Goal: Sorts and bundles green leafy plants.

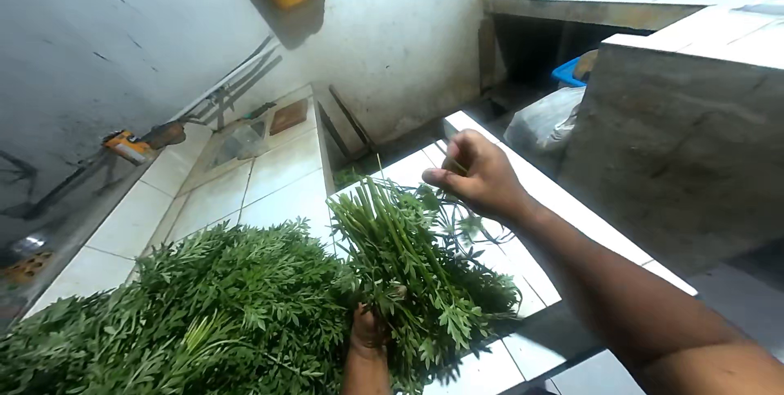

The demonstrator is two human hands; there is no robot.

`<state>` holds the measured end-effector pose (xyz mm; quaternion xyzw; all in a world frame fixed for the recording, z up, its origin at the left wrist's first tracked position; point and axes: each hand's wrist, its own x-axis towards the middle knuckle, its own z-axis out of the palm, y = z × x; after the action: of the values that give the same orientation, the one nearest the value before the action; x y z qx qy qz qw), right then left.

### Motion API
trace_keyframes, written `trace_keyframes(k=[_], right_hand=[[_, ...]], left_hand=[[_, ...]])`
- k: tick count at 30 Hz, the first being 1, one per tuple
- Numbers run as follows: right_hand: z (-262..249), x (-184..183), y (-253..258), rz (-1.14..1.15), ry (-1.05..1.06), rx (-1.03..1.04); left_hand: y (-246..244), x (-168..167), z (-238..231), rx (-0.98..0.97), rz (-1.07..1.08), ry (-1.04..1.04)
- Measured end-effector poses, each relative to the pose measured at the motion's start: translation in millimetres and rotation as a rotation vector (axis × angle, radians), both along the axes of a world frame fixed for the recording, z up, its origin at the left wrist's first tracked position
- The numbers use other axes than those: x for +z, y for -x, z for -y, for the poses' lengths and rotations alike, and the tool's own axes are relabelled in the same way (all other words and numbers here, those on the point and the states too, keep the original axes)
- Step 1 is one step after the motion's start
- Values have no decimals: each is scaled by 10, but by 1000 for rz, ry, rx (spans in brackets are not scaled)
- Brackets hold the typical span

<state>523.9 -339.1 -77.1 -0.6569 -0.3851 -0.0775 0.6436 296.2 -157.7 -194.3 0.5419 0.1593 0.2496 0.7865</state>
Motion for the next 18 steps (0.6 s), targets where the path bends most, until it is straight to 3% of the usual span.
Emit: trace_keyframes(k=[5,11,18], right_hand=[[-352,271,-269,-209,142,260],[-585,330,-329,-352,70,435],[-485,370,-177,-288,132,467]], left_hand=[[28,-21,31,13,9,-21],[4,51,92,1,5,2],[-23,62,103,-32,23,-22]])
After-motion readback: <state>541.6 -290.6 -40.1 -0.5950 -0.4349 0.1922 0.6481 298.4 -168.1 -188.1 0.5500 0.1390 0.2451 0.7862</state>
